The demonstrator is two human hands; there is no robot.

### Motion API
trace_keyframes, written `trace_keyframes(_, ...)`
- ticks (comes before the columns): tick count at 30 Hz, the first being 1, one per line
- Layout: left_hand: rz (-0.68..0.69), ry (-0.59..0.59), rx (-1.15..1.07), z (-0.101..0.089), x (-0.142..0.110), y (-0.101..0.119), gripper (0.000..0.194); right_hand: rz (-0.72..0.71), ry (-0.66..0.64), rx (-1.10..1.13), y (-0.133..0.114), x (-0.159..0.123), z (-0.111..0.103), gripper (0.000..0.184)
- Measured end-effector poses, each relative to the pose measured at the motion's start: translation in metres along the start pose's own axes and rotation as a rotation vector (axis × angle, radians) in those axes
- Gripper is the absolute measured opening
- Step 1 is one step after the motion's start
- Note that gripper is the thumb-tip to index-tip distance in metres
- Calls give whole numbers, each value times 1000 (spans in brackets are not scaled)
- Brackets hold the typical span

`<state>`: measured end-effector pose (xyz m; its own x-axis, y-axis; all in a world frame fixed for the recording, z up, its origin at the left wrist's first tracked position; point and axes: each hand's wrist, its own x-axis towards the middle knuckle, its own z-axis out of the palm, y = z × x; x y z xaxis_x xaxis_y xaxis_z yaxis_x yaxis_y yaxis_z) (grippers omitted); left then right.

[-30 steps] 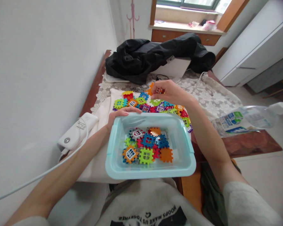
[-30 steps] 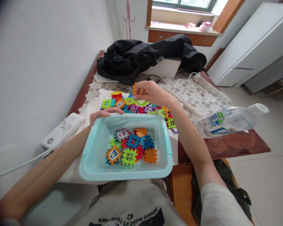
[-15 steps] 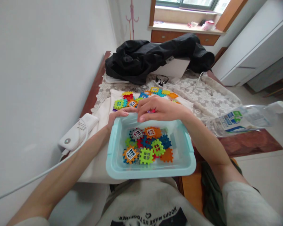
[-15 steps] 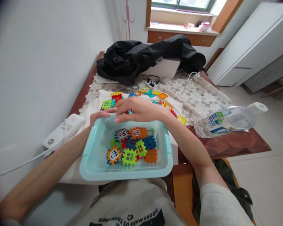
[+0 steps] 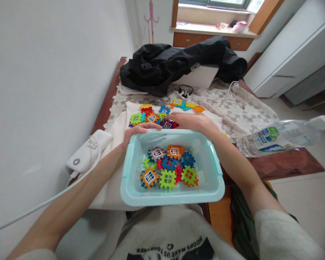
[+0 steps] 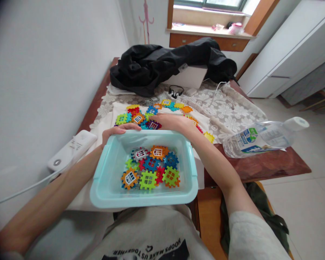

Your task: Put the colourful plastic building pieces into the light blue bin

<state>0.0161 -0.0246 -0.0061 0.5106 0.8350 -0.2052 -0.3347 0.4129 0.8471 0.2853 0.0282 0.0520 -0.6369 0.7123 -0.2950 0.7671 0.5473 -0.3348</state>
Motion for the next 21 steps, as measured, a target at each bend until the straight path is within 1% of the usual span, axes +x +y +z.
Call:
trace_keyframes(4, -3, -12, -2, -4, 2, -1, 44, 10, 74, -34, -3, 1, -3, 50)
trace_keyframes(7, 11, -4, 0, -6, 3, -3, 44, -4, 95, -94, -3, 4, -4, 39)
trace_keyframes(9, 14, -6, -5, -6, 3, -4, 44, -2, 77, -133, -6, 5, -7, 30)
trace_keyframes(12, 11, 4, -8, -6, 3, -5, 44, -6, 16, -158, -12, 5, -11, 19)
trace_keyframes(14, 13, 22, -8, -5, 2, -5, 43, -21, -2, -169, -13, 5, -13, 15)
trace_keyframes(17, 4, 32, -5, -3, 2, -3, 44, -30, 34, -205, -10, 7, -12, 12)
trace_keyframes(19, -1, 29, 3, -4, 3, -3, 44, -24, 92, -232, -6, 9, -10, 15)
trace_keyframes(21, 9, 23, 9, -6, 5, -3, 44, -28, 177, -237, -3, 10, -8, 18)
